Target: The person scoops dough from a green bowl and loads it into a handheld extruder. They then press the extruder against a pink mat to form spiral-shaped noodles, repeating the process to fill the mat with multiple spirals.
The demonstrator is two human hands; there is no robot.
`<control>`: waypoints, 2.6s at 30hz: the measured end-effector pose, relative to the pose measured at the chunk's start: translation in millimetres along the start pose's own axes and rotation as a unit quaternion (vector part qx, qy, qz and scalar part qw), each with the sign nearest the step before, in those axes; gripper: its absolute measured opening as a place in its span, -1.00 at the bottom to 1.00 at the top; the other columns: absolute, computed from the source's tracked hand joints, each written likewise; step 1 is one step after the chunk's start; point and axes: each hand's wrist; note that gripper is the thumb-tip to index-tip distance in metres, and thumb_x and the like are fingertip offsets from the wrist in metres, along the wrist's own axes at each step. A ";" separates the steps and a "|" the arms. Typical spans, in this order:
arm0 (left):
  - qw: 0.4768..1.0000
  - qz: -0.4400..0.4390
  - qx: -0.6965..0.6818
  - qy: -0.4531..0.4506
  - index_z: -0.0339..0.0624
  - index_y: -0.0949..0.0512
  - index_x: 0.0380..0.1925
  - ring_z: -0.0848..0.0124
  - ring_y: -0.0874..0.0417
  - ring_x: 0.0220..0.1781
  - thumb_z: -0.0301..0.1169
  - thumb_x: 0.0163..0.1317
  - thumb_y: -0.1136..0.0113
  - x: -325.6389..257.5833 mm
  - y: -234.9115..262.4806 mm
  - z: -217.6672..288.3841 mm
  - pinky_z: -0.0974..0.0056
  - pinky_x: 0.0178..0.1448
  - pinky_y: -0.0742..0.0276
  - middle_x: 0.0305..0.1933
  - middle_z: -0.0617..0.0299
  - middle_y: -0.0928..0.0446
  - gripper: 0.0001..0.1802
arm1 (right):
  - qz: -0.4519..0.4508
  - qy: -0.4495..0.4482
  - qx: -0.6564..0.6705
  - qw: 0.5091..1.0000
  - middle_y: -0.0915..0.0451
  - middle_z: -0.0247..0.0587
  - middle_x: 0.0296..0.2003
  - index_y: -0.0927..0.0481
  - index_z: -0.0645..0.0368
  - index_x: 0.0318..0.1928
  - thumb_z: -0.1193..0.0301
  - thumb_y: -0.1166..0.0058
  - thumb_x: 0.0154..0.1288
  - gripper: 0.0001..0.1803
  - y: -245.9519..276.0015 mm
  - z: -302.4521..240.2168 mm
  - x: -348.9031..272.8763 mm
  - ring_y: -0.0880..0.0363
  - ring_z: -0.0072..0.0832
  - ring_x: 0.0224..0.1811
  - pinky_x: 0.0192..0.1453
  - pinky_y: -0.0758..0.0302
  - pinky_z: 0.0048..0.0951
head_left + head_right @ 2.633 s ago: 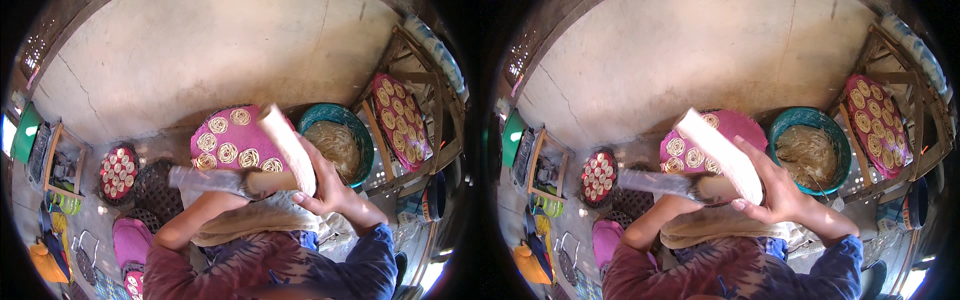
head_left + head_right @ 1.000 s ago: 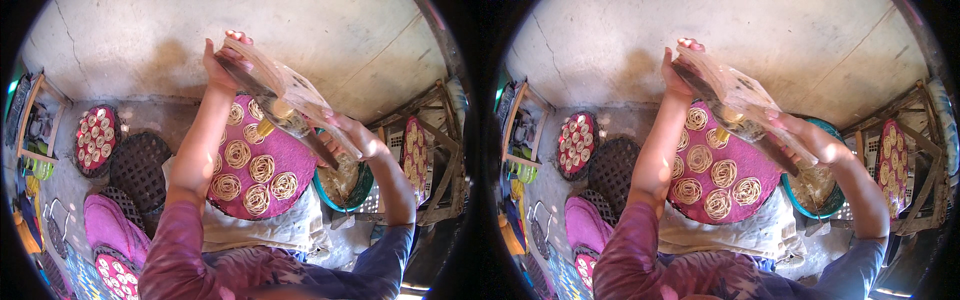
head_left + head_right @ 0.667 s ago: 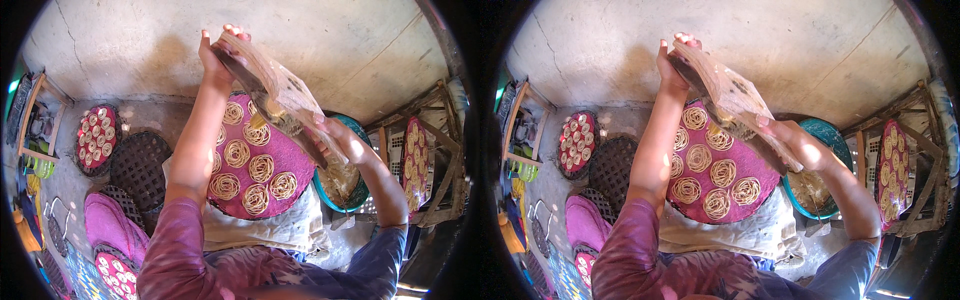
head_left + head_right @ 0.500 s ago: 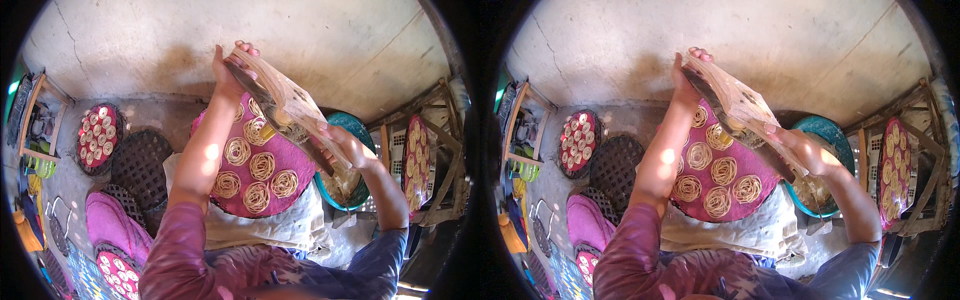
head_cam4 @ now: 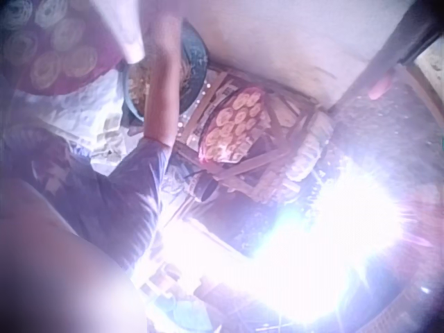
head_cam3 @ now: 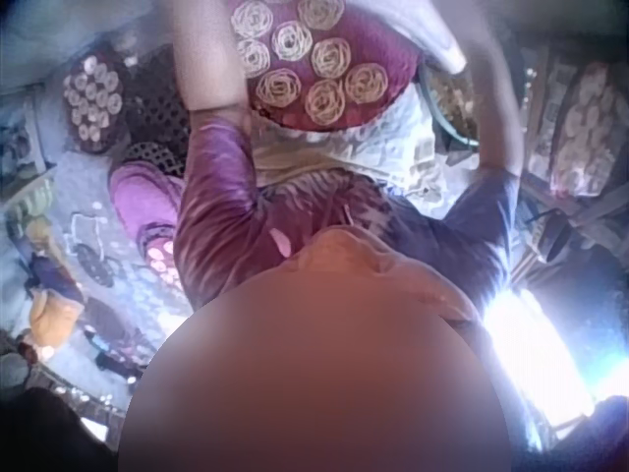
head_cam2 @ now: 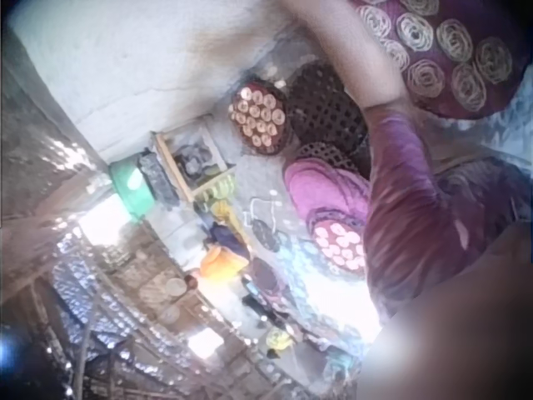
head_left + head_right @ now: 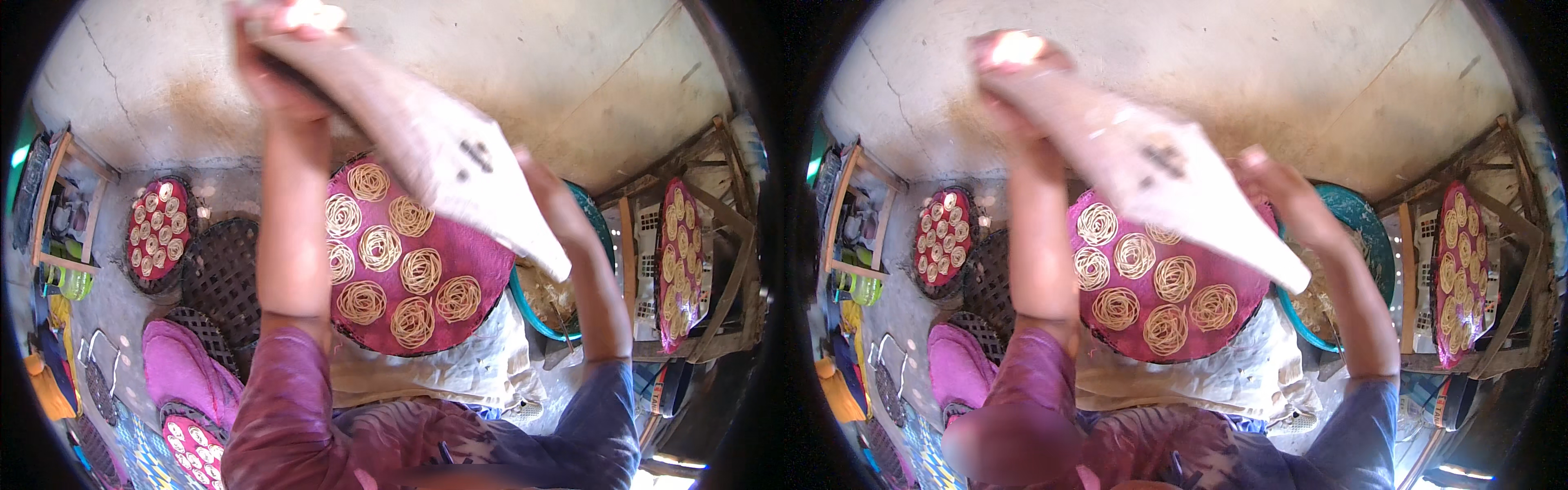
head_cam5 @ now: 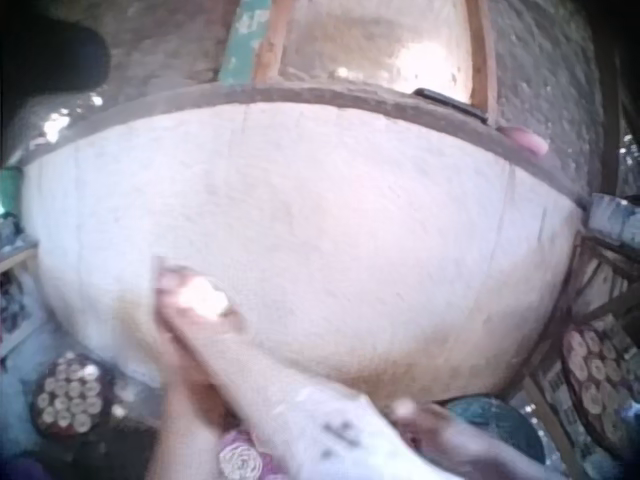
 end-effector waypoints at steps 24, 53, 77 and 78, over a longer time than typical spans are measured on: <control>0.952 0.005 0.018 0.307 -0.71 -0.59 -0.35 0.09 -0.64 -0.57 0.12 0.44 0.26 -207.6 -181.1 93.4 0.19 -0.46 -0.56 -0.51 -0.24 -0.59 -0.12 | -0.026 0.277 -0.547 0.789 -0.51 -0.32 -0.06 -0.73 0.00 -0.32 0.42 -0.12 0.13 -0.85 -57.7 80.3 75.3 -0.41 -0.27 0.07 0.16 -0.28 -0.18; 0.943 0.307 0.047 0.121 -0.10 -0.41 -0.17 0.23 -0.48 -0.15 0.21 0.40 0.40 -34.9 -116.1 -2.5 0.03 0.08 -0.46 -0.24 0.20 -0.46 -0.39 | -0.291 -0.133 0.128 0.939 -0.45 0.25 0.15 -0.12 0.35 0.41 -0.42 -0.05 0.08 0.21 -9.7 4.0 -123.6 -0.53 -0.06 0.13 0.20 -0.46 -0.04; 0.904 0.264 -0.320 0.103 -0.08 -0.41 -0.38 0.22 -0.49 -0.29 0.26 0.40 0.68 -58.9 -26.8 -156.9 0.02 0.01 -0.43 -0.43 0.22 -0.45 -0.24 | -0.053 -0.297 -0.107 0.947 -0.52 -0.23 -0.52 -0.56 0.24 -0.17 -0.33 0.17 0.33 -0.23 43.1 -41.3 -86.6 -0.51 -0.56 -0.52 -0.45 -0.44 -0.52; 0.904 0.257 -0.326 0.099 -0.08 -0.41 -0.38 0.22 -0.49 -0.29 0.27 0.39 0.68 -54.3 -29.9 -159.6 0.02 0.00 -0.42 -0.43 0.21 -0.45 -0.24 | -0.062 -0.317 -0.116 0.939 -0.53 -0.26 -0.52 -0.57 0.26 -0.22 -0.35 0.19 0.33 -0.20 44.6 -43.2 -85.3 -0.52 -0.56 -0.54 -0.48 -0.43 -0.54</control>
Point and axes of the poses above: each hand's wrist, its own x-axis towards the middle knuckle, its own y-axis out of the back of the hand, z = x × y
